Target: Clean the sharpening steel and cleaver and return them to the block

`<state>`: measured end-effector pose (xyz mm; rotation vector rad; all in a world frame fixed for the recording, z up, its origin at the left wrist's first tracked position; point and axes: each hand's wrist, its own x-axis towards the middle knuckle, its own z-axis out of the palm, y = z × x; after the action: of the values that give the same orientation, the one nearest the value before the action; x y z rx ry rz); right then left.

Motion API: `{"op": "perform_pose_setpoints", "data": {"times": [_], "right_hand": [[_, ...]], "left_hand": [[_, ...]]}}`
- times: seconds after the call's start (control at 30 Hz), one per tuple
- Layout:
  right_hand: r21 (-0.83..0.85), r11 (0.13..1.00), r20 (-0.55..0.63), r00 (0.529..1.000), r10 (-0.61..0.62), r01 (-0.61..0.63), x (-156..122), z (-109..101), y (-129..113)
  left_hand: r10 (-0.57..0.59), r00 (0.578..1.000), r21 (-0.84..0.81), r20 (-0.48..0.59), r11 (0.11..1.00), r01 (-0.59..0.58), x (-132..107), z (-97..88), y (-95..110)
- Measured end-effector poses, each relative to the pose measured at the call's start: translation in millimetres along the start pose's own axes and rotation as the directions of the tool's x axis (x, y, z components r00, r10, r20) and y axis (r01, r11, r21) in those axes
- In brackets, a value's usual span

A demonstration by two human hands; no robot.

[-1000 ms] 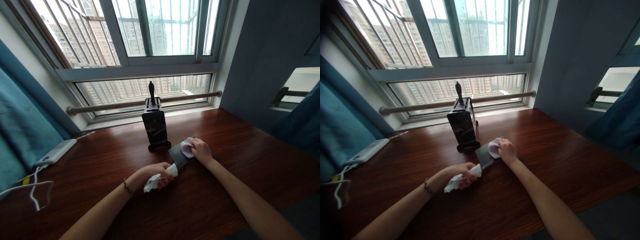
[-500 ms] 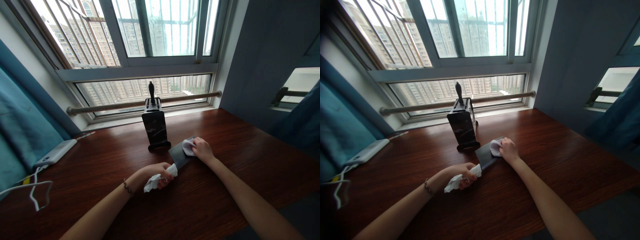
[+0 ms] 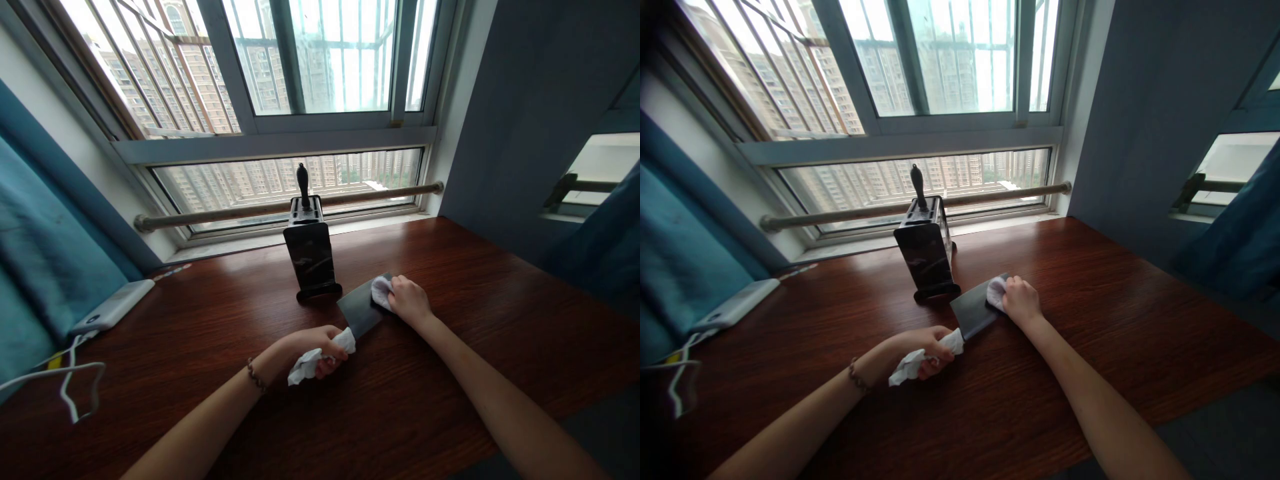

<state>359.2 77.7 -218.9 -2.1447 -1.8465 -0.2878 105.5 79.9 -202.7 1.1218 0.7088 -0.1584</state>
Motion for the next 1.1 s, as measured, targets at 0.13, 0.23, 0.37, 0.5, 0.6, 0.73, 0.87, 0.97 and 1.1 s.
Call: {"op": "perform_pose_setpoints", "data": {"times": [0.13, 0.23, 0.37, 0.5, 0.6, 0.73, 0.87, 0.97, 1.1], "right_hand": [[0.33, 0.901, 0.011, 0.954, -0.301, 0.281, -7.0, -4.5, -14.1], [0.505, 0.762, -0.003, 0.884, -0.468, 0.405, -13.1, -7.3, -24.0], [0.415, 0.851, 0.022, 0.932, -0.363, 0.321, -14.9, -8.5, -25.3], [0.128, 0.99, 0.044, 0.997, -0.064, 0.058, -8.0, -8.2, -14.1], [0.027, 0.999, 0.074, 0.997, 0.035, -0.037, -4.3, -7.9, -9.2], [0.248, 0.957, 0.069, 0.983, -0.171, 0.149, -10.2, -9.4, -19.3], [0.485, 0.795, 0.036, 0.899, -0.436, 0.366, -20.9, -13.8, -35.4], [0.554, 0.714, 0.024, 0.848, -0.529, 0.429, -23.9, -16.3, -39.4], [0.566, 0.667, 0.002, 0.808, -0.589, 0.485, -24.3, -15.9, -37.6]], "left_hand": [[0.016, 0.999, 0.009, 0.033, 1.0, -0.016, 1.1, -1.0, 0.1], [0.006, 1.0, 0.009, 0.014, 1.0, -0.006, 0.6, 0.2, 1.4], [-0.004, 1.0, 0.005, -0.011, 1.0, 0.004, -2.5, 3.8, 5.0], [-0.005, 1.0, 0.058, -0.01, 0.998, 0.006, -4.7, 5.8, 8.6], [-0.002, 1.0, 0.077, -0.002, 0.997, 0.002, -5.4, 6.6, 10.1], [0.0, 1.0, 0.082, -0.001, 0.997, 0.0, -6.1, 7.4, 10.4], [-0.043, 0.999, 0.046, -0.02, 0.998, 0.044, -5.3, 6.2, 9.5], [-0.071, 0.997, 0.037, -0.032, 0.997, 0.072, -4.3, 4.7, 8.2], [-0.075, 0.996, 0.04, -0.056, 0.996, 0.077, -4.3, 4.4, 7.0]]}}
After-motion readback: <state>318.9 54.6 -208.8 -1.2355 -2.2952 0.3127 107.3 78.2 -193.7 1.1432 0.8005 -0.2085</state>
